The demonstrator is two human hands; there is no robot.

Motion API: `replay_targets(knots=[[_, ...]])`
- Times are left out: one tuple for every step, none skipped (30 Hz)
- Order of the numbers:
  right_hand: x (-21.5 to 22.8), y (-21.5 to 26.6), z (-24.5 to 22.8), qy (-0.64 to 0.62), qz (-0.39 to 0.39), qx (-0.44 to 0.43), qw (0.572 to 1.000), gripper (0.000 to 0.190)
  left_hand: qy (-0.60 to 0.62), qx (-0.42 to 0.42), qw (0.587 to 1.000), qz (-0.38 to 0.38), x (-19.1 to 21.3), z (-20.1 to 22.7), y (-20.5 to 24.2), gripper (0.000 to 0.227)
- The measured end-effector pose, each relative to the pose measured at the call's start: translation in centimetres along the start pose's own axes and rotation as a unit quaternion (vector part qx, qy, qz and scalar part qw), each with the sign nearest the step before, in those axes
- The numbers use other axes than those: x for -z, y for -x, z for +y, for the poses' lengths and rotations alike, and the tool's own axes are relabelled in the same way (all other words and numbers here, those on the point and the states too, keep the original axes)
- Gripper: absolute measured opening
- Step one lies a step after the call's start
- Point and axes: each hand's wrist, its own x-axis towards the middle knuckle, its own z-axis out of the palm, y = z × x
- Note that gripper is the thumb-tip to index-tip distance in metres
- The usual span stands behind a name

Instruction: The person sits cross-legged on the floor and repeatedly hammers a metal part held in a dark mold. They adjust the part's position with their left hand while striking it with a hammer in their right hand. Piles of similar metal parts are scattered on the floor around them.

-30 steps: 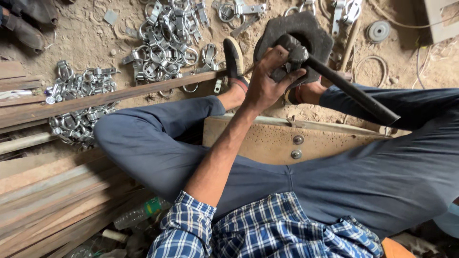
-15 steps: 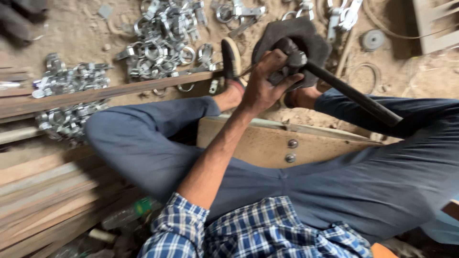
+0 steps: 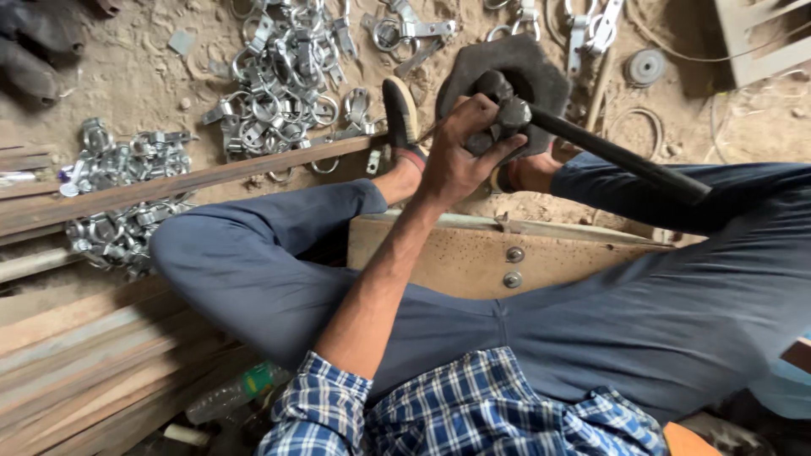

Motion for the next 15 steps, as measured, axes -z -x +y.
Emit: replay_targets(knots=[[0.3, 0.4, 0.6, -0.001, 0.004, -0.008, 1.0, 0.037, -0.003, 0.0, 1.0, -0.008, 0.3, 0.4, 0.0, 0.029], [1.0, 0.5, 1.3, -0.006, 0.012, -0.013, 1.0, 0.038, -0.009, -0.003, 1.0, -0.018, 0.8, 0.6, -0.2, 0.028], [1.9, 0.6, 2.1, -0.015, 0.026, -0.021, 0.999, 0.038, 0.008, 0.01, 1.0, -0.023, 1.1, 0.8, -0.5, 0.028], [2.9, 0.5, 2.8, -0.028, 0.037, -0.03, 0.999, 0.038, 0.023, 0.025, 0.999, -0.03, 1.5, 1.0, -0.6, 0.028], [3.9, 0.4, 3.4, -0.043, 0.047, -0.037, 0.997, 0.039, 0.038, 0.04, 0.998, -0.038, 1.9, 1.1, -0.6, 0.029], [4.8, 0.3, 3.8, -0.064, 0.063, -0.052, 0.995, 0.039, 0.047, 0.065, 0.996, -0.032, 2.2, 1.3, -0.6, 0.03], [5.6, 0.3, 4.1, -0.085, 0.077, -0.065, 0.991, 0.04, 0.055, 0.089, 0.994, -0.027, 2.5, 1.4, -0.6, 0.032], [6.3, 0.3, 4.3, -0.104, 0.094, -0.082, 0.987, 0.04, 0.065, 0.111, 0.991, -0.023, 2.6, 1.4, -0.7, 0.034], [6.1, 0.7, 5.4, -0.123, 0.107, -0.095, 0.982, 0.04, 0.073, 0.139, 0.987, -0.017, 2.9, 1.5, -0.6, 0.034], [5.5, 1.2, 6.3, -0.138, 0.122, -0.108, 0.977, 0.041, 0.083, 0.166, 0.983, -0.01, 3.0, 1.7, -0.5, 0.034], [4.5, 1.5, 7.0, -0.151, 0.135, -0.122, 0.972, 0.041, 0.093, 0.194, 0.977, -0.003, 3.0, 1.7, -0.5, 0.034], [2.6, 2.1, 7.2, -0.139, 0.162, -0.103, 0.972, 0.042, 0.081, 0.168, 0.983, -0.003, 3.0, 1.7, -0.4, 0.033], [0.8, 2.6, 7.1, -0.119, 0.194, -0.08, 0.971, 0.045, 0.068, 0.142, 0.988, -0.002, 3.0, 1.7, -0.3, 0.032], [-0.4, 3.1, 6.8, -0.1, 0.224, -0.058, 0.968, 0.051, 0.055, 0.116, 0.992, -0.002, 2.8, 1.7, -0.3, 0.031], [-1.1, 3.7, 6.7, -0.098, 0.201, -0.086, 0.971, 0.05, 0.062, 0.109, 0.992, -0.004, 2.5, 1.7, -0.1, 0.03]])
